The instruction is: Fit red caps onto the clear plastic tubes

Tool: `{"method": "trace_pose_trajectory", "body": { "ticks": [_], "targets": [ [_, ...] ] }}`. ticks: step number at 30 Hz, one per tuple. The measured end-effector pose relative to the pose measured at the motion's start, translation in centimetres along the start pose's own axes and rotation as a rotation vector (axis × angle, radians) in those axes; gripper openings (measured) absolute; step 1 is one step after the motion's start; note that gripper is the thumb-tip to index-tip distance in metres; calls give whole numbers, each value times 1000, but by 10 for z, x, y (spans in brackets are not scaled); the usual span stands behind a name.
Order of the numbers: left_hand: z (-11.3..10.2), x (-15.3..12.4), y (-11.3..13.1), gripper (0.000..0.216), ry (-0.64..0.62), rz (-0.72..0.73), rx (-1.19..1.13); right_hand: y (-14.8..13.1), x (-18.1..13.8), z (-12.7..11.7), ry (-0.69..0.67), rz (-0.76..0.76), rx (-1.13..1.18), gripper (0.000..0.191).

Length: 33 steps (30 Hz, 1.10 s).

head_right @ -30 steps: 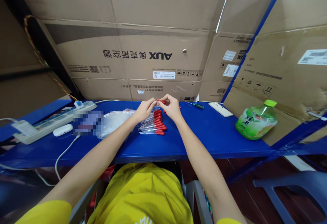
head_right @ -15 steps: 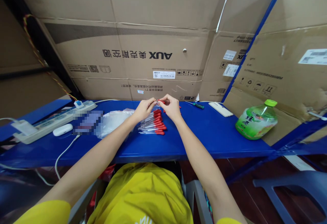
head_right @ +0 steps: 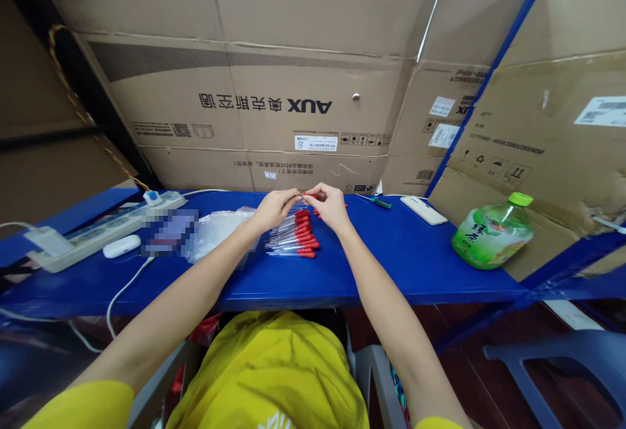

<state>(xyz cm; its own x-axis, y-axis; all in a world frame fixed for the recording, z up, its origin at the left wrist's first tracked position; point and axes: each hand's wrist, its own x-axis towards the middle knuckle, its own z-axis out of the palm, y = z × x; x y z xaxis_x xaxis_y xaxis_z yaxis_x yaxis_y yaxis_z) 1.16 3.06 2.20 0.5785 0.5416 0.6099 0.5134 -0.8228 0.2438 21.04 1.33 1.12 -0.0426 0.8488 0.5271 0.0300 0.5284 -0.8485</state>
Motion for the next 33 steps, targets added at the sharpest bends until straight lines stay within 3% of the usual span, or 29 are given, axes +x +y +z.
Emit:
{"method": "trace_pose_trajectory", "body": {
  "ticks": [11,20,33],
  "targets": [
    [-5,-2,-4,35,-90,60,144,-1,-1,-7,-98,29,-51,39],
    [-2,1,-9,42,40,72,-22,-5,1,-9,-94,55,-8,43],
    [-8,3,-7,45,84,147,-189,-12,-2,-5,-53,20,103,41]
  ]
}}
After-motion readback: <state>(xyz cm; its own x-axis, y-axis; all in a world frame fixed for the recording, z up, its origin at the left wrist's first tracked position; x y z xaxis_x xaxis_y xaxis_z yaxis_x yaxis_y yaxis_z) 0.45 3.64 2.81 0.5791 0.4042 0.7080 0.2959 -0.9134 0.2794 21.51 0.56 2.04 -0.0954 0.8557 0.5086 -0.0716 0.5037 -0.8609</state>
